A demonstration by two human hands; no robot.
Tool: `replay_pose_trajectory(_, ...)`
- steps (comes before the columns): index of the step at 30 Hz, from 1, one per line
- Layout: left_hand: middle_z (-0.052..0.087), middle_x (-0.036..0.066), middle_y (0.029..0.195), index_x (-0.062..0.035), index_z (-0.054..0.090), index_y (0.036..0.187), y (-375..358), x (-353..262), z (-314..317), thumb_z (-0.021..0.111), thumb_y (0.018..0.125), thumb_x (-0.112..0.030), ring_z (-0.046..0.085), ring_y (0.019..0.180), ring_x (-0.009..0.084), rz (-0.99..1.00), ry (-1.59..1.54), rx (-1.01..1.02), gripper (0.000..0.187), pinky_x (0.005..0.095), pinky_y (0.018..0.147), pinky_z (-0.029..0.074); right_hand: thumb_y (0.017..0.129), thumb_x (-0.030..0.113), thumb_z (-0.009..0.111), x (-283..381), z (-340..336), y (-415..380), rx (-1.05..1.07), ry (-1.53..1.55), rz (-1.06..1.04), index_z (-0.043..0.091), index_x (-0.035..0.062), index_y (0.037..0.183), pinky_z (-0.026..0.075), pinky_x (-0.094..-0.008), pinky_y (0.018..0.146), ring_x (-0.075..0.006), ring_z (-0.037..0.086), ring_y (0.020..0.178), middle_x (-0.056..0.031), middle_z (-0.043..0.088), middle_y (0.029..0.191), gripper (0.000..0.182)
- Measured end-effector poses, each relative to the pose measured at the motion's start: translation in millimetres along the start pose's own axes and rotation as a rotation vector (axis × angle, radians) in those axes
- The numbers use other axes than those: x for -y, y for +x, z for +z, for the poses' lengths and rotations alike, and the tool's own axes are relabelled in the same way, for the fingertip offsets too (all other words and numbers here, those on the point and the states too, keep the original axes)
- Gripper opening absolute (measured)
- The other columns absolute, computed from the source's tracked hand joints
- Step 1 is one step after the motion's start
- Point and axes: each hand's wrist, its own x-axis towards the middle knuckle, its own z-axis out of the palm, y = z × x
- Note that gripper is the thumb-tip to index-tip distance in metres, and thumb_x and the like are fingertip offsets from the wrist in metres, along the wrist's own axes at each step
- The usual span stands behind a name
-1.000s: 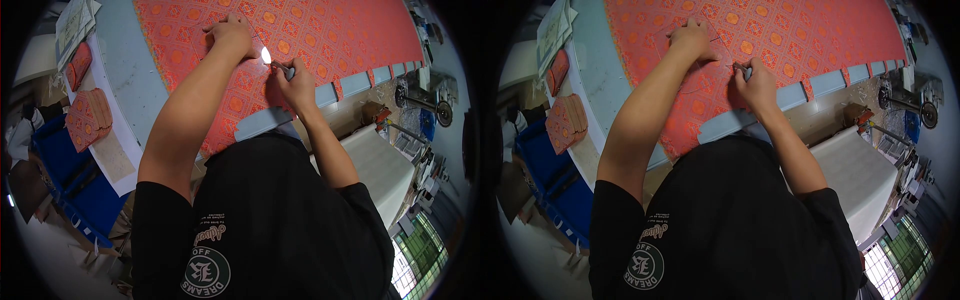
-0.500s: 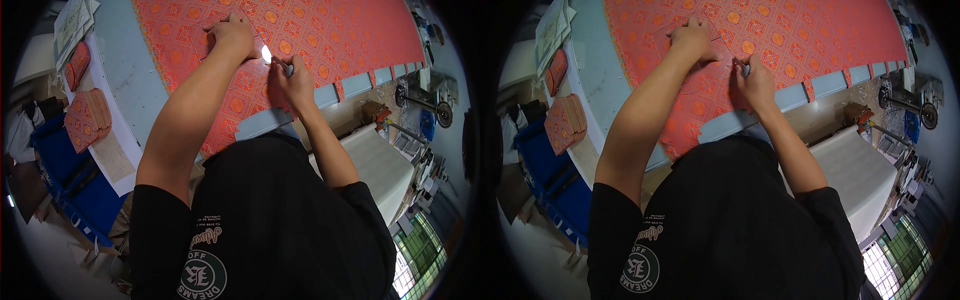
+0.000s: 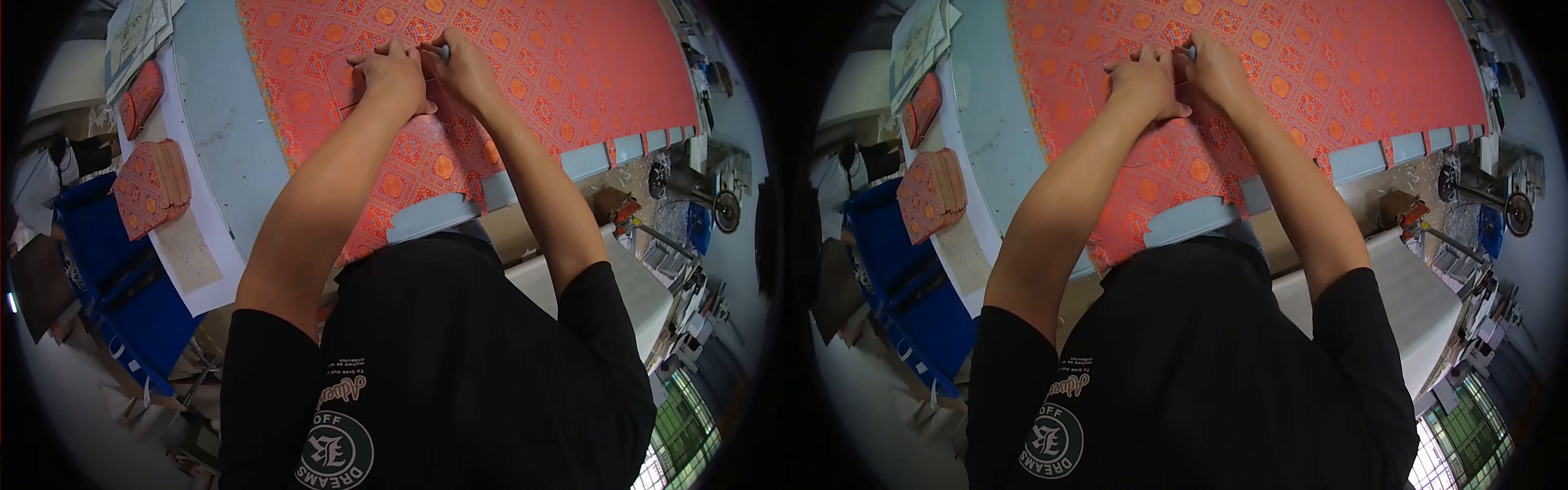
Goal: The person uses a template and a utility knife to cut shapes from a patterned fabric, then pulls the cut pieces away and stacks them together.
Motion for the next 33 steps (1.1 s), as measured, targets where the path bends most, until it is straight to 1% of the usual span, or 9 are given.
replay_pose_trajectory(3, 0.036, 0.02, 0.159, -0.0061, 0.029, 0.161, -1.2, -0.4, 1.4, 0.071, 0.081, -0.073, 0.047, 0.139, 0.0472, -0.07, -0.022, -0.064, 0.112, 0.0694, 0.105, 0.045, 0.092, 0.028, 0.073, 3.8, 8.2, 25.6, 0.013, -0.03, 0.041, 0.064, 0.0027, 0.101, 0.056, -0.0513, 0.074, -0.044, 0.071, 0.085, -0.0224, 0.073, 0.092, 0.028)
replay_pose_trajectory(12, 0.035, 0.021, 0.16, -0.0041, 0.03, 0.159, -12.4, -1.6, -10.9, 0.074, 0.078, -0.073, 0.045, 0.135, 0.0604, -0.11, -0.026, 0.029, 0.115, 0.0623, 0.089, 0.058, 0.091, 0.026, 0.074, 1.5, 22.4, 29.3, -0.066, 0.043, 0.044, 0.064, 0.0047, 0.103, 0.057, -0.049, 0.074, -0.0414, 0.072, 0.087, -0.0207, 0.074, 0.092, 0.026)
replay_pose_trajectory(19, 0.042, 0.022, 0.153, 0.0015, 0.033, 0.155, -9.6, -1.7, 4.6, 0.076, 0.077, -0.071, 0.044, 0.138, 0.053, -0.087, -0.032, -0.052, 0.115, 0.0675, 0.109, 0.041, 0.093, 0.024, 0.074, -15.0, 16.6, 33.0, -0.021, 0.091, 0.002, 0.063, 0.0073, 0.106, 0.057, -0.0473, 0.074, -0.039, 0.072, 0.088, -0.0176, 0.074, 0.096, 0.024)
replay_pose_trajectory(21, 0.042, 0.023, 0.152, 0.0027, 0.035, 0.154, -13.0, -2.4, 4.3, 0.079, 0.075, -0.07, 0.042, 0.139, 0.0514, -0.122, -0.049, -0.06, 0.116, 0.0679, 0.113, 0.036, 0.094, 0.025, 0.074, -27.8, 5.9, 45.9, 0.109, 0.124, -0.071, 0.064, 0.0083, 0.105, 0.056, -0.0459, 0.074, -0.0365, 0.073, 0.088, -0.0154, 0.074, 0.097, 0.023)
replay_pose_trajectory(23, 0.04, 0.026, 0.153, 0.001, 0.038, 0.152, -14.6, -3.2, 6.4, 0.089, 0.069, -0.059, 0.038, 0.137, 0.0641, -0.2, -0.216, -0.094, 0.114, 0.0651, 0.109, 0.042, 0.095, 0.023, 0.074, -33.8, -14.6, 71.8, 0.275, 0.108, -0.136, 0.064, 0.0083, 0.107, 0.056, -0.0434, 0.076, -0.0336, 0.072, 0.089, -0.0143, 0.074, 0.097, 0.021)
replay_pose_trajectory(24, 0.04, 0.026, 0.153, 0.001, 0.038, 0.152, -15.4, -4.0, 10.6, 0.089, 0.069, -0.059, 0.038, 0.137, 0.0641, -0.221, -0.223, -0.077, 0.114, 0.0651, 0.109, 0.042, 0.096, 0.021, 0.073, -38.6, -23.8, 80.4, 0.431, 0.079, -0.173, 0.064, 0.0084, 0.108, 0.055, -0.0409, 0.079, -0.0306, 0.071, 0.09, -0.0131, 0.074, 0.098, 0.02)
replay_pose_trajectory(26, 0.038, 0.025, 0.156, -0.0021, 0.038, 0.152, -16.0, -5.8, 18.3, 0.094, 0.066, -0.049, 0.034, 0.14, 0.0647, -0.259, -0.385, -0.232, 0.113, 0.0681, 0.112, 0.038, 0.095, 0.019, 0.074, -50.4, -26.4, 108.9, 0.498, 0.173, -0.31, 0.063, 0.0083, 0.104, 0.054, -0.0393, 0.076, -0.0263, 0.068, 0.083, -0.0102, 0.071, 0.09, 0.018)
replay_pose_trajectory(29, 0.034, 0.022, 0.16, -0.0082, 0.039, 0.153, -26.5, -15.1, -1.1, 0.098, 0.063, -0.041, 0.031, 0.141, 0.0652, -0.401, -0.374, -0.184, 0.113, 0.0711, 0.113, 0.034, 0.095, 0.016, 0.074, -52.0, -29.6, 146.5, 0.723, 0.162, -0.586, 0.06, 0.0069, 0.099, 0.051, -0.0379, 0.071, -0.0205, 0.061, 0.076, -0.0083, 0.068, 0.086, 0.018)
replay_pose_trajectory(33, 0.031, 0.019, 0.163, -0.0107, 0.037, 0.156, -27.5, -10.0, -7.2, 0.099, 0.058, -0.043, 0.026, 0.145, 0.0637, -0.44, -0.528, -0.071, 0.121, 0.0621, 0.119, 0.034, 0.094, 0.016, 0.074, -42.5, -20.8, 174.5, 0.952, 0.13, -0.665, 0.058, 0.0065, 0.102, 0.053, -0.0403, 0.076, -0.0308, 0.071, 0.086, -0.0128, 0.071, 0.095, 0.02)
